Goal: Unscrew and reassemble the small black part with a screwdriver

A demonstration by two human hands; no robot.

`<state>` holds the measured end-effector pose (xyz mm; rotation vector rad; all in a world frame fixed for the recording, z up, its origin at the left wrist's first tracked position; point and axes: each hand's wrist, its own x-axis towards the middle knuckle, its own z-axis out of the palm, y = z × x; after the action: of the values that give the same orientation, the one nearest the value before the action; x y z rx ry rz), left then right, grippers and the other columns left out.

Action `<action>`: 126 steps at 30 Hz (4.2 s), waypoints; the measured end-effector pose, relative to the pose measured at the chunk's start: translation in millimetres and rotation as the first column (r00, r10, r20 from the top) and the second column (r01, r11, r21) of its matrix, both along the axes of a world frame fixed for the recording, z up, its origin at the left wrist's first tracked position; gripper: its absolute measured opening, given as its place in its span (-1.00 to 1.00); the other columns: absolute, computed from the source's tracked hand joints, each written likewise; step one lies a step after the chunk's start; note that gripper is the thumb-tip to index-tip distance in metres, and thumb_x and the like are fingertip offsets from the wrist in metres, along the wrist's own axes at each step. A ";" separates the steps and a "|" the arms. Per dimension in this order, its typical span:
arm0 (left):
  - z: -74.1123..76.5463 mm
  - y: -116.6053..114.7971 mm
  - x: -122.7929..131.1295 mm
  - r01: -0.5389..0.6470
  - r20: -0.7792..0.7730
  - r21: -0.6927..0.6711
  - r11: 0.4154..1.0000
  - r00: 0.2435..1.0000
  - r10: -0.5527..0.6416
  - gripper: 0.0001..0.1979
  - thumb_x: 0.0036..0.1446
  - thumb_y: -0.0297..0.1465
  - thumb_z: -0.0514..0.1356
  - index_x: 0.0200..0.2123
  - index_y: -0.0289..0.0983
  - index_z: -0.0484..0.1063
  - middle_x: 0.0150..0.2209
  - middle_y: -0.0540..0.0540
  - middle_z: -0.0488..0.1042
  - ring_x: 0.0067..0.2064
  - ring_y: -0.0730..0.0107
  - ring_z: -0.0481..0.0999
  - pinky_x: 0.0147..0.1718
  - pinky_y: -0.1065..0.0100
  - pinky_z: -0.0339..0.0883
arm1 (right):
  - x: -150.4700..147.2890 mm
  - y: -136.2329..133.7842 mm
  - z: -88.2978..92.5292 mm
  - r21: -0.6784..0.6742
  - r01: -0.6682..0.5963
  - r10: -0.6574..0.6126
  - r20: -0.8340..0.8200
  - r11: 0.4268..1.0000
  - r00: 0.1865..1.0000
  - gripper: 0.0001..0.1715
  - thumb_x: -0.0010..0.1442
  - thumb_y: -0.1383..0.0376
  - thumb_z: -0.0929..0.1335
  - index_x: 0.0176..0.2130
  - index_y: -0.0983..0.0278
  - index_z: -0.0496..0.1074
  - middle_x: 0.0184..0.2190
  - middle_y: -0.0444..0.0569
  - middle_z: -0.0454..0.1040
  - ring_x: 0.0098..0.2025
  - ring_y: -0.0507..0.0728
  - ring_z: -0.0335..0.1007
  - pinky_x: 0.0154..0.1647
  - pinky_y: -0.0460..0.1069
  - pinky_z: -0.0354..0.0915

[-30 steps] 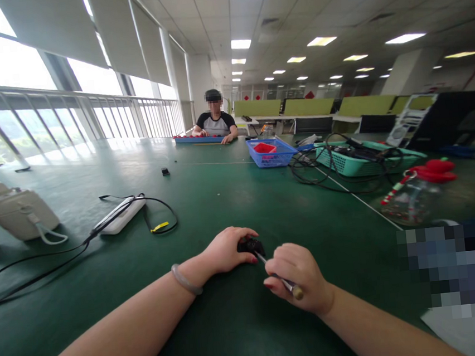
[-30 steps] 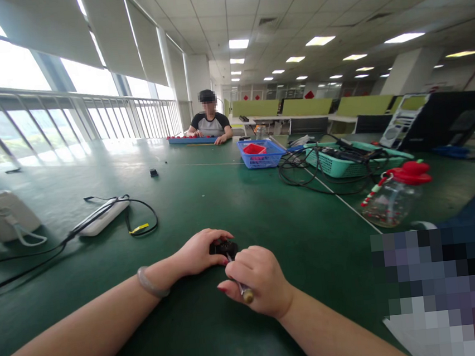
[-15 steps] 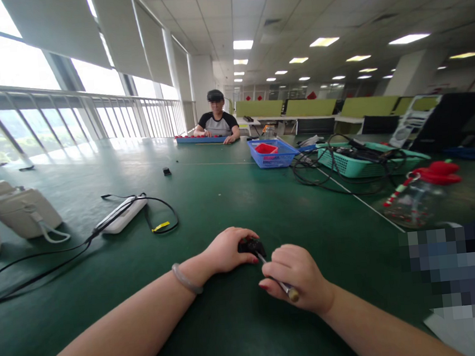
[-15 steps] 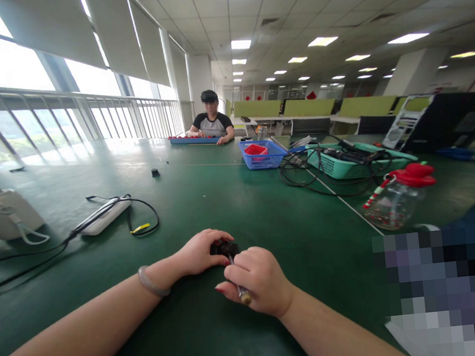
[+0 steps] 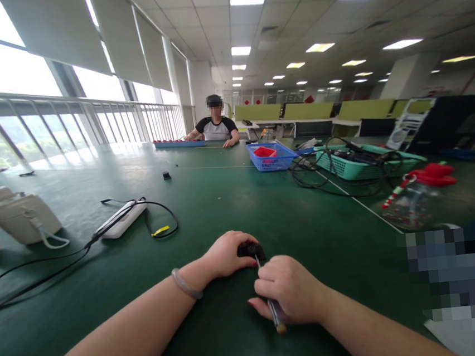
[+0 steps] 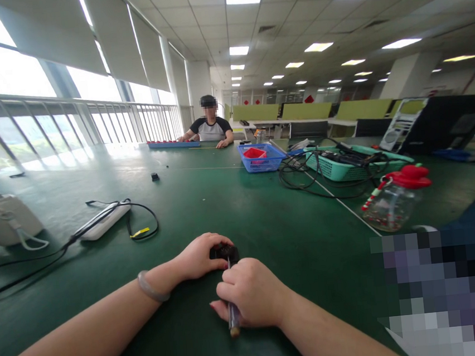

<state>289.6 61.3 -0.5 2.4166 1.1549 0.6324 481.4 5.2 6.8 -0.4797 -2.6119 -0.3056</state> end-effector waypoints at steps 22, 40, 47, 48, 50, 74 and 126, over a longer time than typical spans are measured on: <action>0.3 -0.7 2.0 -0.013 -0.015 -0.008 1.000 1.000 0.013 -0.60 -0.05 -0.30 0.32 -0.08 -0.16 0.48 -0.15 -0.05 0.54 -0.10 0.24 0.47 -0.05 0.23 0.28 | 2.9 0.1 2.0 -0.089 0.047 -0.048 -0.011 0.995 0.999 -0.70 0.16 0.21 0.32 -0.55 0.26 0.34 -0.62 -0.17 0.32 -0.56 -0.01 0.16 -0.50 -0.04 0.02; -0.2 -0.9 1.2 0.003 0.009 0.000 1.000 1.000 -0.003 -0.61 -0.04 -0.31 0.31 -0.08 -0.17 0.48 -0.15 -0.06 0.55 -0.10 0.24 0.47 -0.05 0.23 0.27 | 3.3 0.0 1.2 -0.126 0.053 -0.055 -0.008 0.991 0.998 -0.70 0.16 0.20 0.32 -0.55 0.26 0.35 -0.61 -0.18 0.33 -0.56 -0.01 0.13 -0.49 -0.05 0.02; -1.2 -0.5 1.0 0.000 0.002 -0.007 1.000 1.000 0.000 -0.60 -0.04 -0.29 0.31 -0.06 -0.16 0.48 -0.13 -0.06 0.54 -0.08 0.23 0.47 -0.04 0.24 0.28 | 4.9 1.3 -0.1 -0.148 0.054 -0.056 -0.005 0.987 0.998 -0.70 0.18 0.19 0.31 -0.53 0.26 0.35 -0.60 -0.18 0.35 -0.55 -0.01 0.15 -0.47 -0.05 0.01; -1.3 -0.4 0.9 -0.002 0.002 -0.010 1.000 1.000 0.002 -0.59 -0.04 -0.29 0.31 -0.06 -0.16 0.47 -0.12 -0.06 0.54 -0.08 0.23 0.46 -0.03 0.24 0.28 | 5.0 1.3 -0.1 -0.145 0.053 -0.055 -0.007 0.988 0.998 -0.70 0.18 0.19 0.31 -0.54 0.26 0.35 -0.60 -0.18 0.35 -0.55 -0.01 0.15 -0.48 -0.05 0.01; -1.4 -0.3 0.8 -0.005 0.003 -0.012 1.000 1.000 0.005 -0.59 -0.04 -0.29 0.31 -0.06 -0.16 0.47 -0.12 -0.06 0.54 -0.07 0.23 0.46 -0.02 0.24 0.28 | 5.2 1.4 -0.2 -0.135 0.049 -0.051 -0.016 0.990 0.999 -0.69 0.18 0.19 0.31 -0.54 0.26 0.34 -0.60 -0.17 0.35 -0.55 -0.01 0.15 -0.48 -0.04 0.01; -2.2 0.2 0.2 0.001 -0.002 0.013 1.000 1.000 -0.001 -0.60 -0.03 -0.31 0.31 -0.06 -0.16 0.47 -0.14 -0.05 0.54 -0.10 0.24 0.47 -0.04 0.23 0.29 | -1.9 -3.8 -1.9 -0.076 0.066 -0.054 0.148 0.995 0.988 -0.74 0.17 0.17 0.32 -0.50 0.24 0.35 -0.54 -0.15 0.40 -0.52 0.03 0.19 -0.46 -0.03 -0.01; -2.6 0.8 1.1 -0.062 -0.045 0.019 0.998 0.997 0.062 -0.61 -0.03 -0.19 0.30 -0.13 -0.24 0.46 -0.19 -0.10 0.54 -0.15 0.19 0.48 -0.13 0.25 0.32 | 13.6 13.6 4.1 -0.176 0.204 -0.248 -0.286 0.963 0.926 -0.64 0.29 0.28 0.25 -0.51 0.29 0.39 -0.58 -0.13 0.30 -0.53 -0.01 0.17 -0.47 -0.08 0.05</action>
<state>290.7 62.1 -3.2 2.4297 1.2521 0.6119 495.0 18.8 10.9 -0.8149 -2.2865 -0.1052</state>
